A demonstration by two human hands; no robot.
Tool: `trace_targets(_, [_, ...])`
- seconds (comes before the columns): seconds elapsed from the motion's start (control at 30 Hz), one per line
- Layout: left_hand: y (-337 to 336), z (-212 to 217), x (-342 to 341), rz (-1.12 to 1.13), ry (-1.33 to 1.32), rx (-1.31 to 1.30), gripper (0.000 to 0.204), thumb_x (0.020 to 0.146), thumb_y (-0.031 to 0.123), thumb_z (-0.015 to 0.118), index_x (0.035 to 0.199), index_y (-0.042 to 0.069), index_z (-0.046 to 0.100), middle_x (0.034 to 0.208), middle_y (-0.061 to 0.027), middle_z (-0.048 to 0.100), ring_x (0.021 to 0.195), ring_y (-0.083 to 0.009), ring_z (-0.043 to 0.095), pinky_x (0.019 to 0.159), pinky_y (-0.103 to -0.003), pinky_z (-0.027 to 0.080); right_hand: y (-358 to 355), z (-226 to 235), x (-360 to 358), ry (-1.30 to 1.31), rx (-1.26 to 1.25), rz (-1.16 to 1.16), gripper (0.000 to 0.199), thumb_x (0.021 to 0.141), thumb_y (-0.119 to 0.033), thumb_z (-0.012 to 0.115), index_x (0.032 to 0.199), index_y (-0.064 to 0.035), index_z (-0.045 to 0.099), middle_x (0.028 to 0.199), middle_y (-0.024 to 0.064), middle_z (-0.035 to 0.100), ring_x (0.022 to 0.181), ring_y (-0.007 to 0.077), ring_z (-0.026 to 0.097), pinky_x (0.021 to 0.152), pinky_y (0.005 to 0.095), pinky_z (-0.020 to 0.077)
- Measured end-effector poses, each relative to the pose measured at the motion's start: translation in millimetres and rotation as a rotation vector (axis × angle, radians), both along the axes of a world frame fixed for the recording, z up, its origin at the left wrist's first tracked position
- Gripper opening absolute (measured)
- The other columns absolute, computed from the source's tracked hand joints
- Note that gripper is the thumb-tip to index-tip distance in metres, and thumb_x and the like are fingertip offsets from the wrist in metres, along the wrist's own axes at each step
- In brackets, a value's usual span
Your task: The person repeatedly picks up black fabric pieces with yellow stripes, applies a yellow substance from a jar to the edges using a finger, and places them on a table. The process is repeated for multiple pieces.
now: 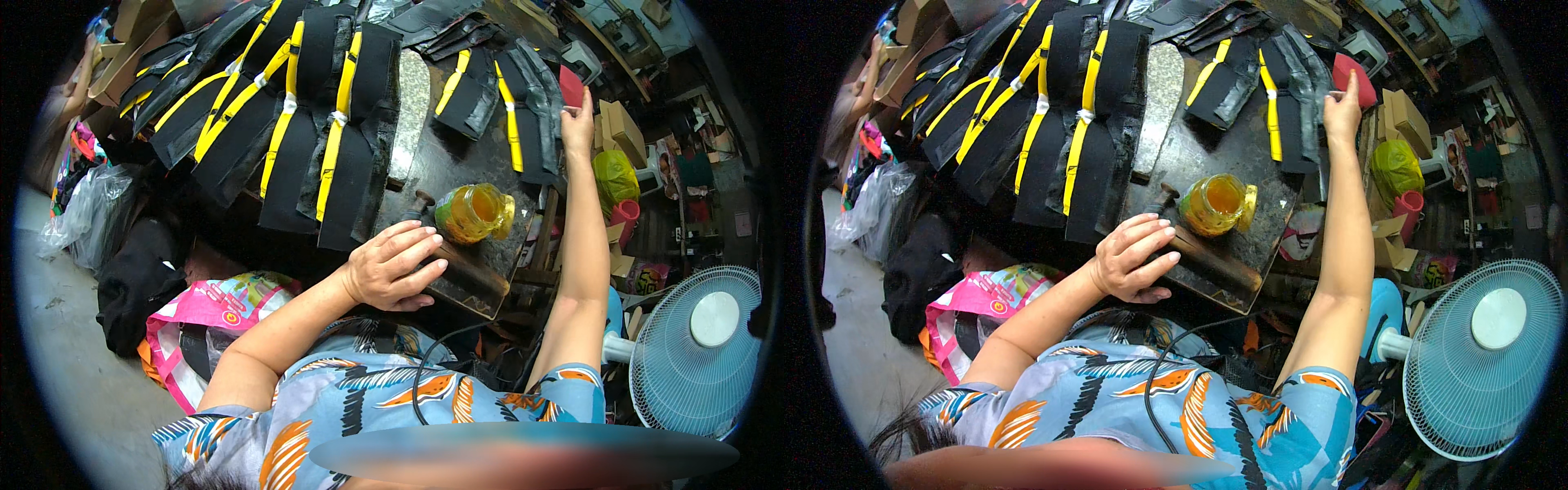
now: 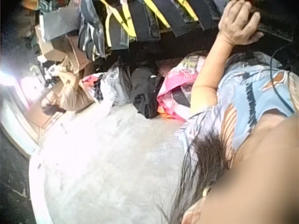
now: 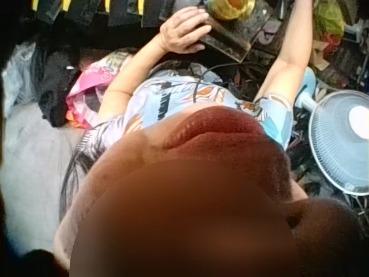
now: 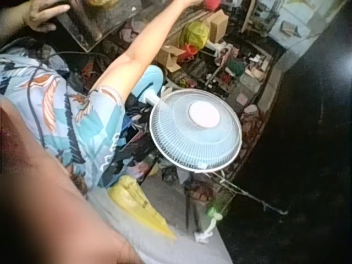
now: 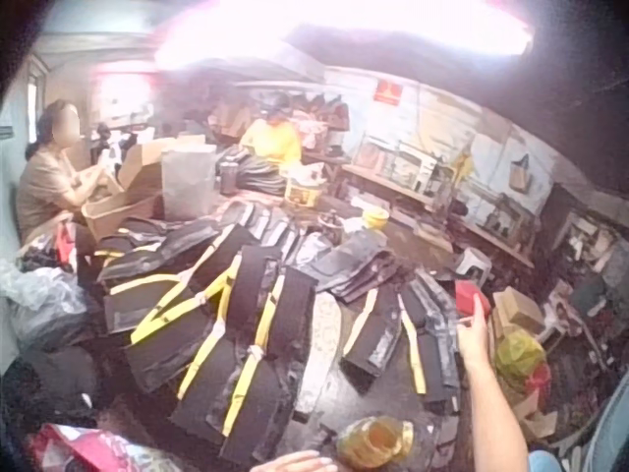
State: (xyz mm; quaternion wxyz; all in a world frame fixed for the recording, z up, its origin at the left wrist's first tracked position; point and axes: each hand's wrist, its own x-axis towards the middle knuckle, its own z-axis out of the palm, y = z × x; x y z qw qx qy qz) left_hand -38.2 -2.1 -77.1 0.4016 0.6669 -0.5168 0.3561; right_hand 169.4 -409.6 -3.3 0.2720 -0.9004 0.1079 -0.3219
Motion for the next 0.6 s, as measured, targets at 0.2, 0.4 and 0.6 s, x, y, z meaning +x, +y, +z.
trace_targets(0.2, [-0.3, 1.5, -3.0, 0.0, 0.001, 0.002, 0.046, 0.088, 0.043, 0.062, 0.116, 0.007, 0.06, 0.123, -0.0214, 0.058, 0.109, -0.0365, 0.06, 0.092, -0.05, 0.052, -38.1, -6.3, 17.7, -0.07, -0.138, -0.112, 0.074, 0.083, -0.007, 0.059, 0.15, -0.0153, 0.03, 0.09, 0.0148, 0.071, 0.085, 0.0317, 0.068, 0.082, 0.0436, 0.0506])
trace_targets(0.4, [-0.7, 3.4, -5.6, 0.0, 0.004, 0.001, 0.046, 0.088, 0.043, 0.062, 0.116, 0.006, 0.06, 0.122, -0.0212, 0.058, 0.108, -0.0364, 0.06, 0.092, -0.05, 0.052, -4.0, 3.0, -7.1, -0.133, -0.232, -0.08, 0.067, 0.088, -0.024, 0.062, 0.148, -0.014, 0.033, 0.105, 0.0216, 0.065, 0.097, 0.0386, 0.062, 0.085, 0.0471, 0.0481])
trace_targets(0.6, [-0.7, 6.5, -9.7, -0.002, 0.019, 0.004, 0.047, 0.088, 0.044, 0.062, 0.116, 0.006, 0.06, 0.122, -0.0213, 0.058, 0.108, -0.0365, 0.06, 0.092, -0.05, 0.052, 69.5, 32.7, -40.0, 0.178, -0.388, -0.033, 0.074, 0.087, -0.035, 0.065, 0.149, -0.016, 0.031, 0.118, 0.0242, 0.059, 0.112, 0.0425, 0.056, 0.09, 0.0496, 0.0465])
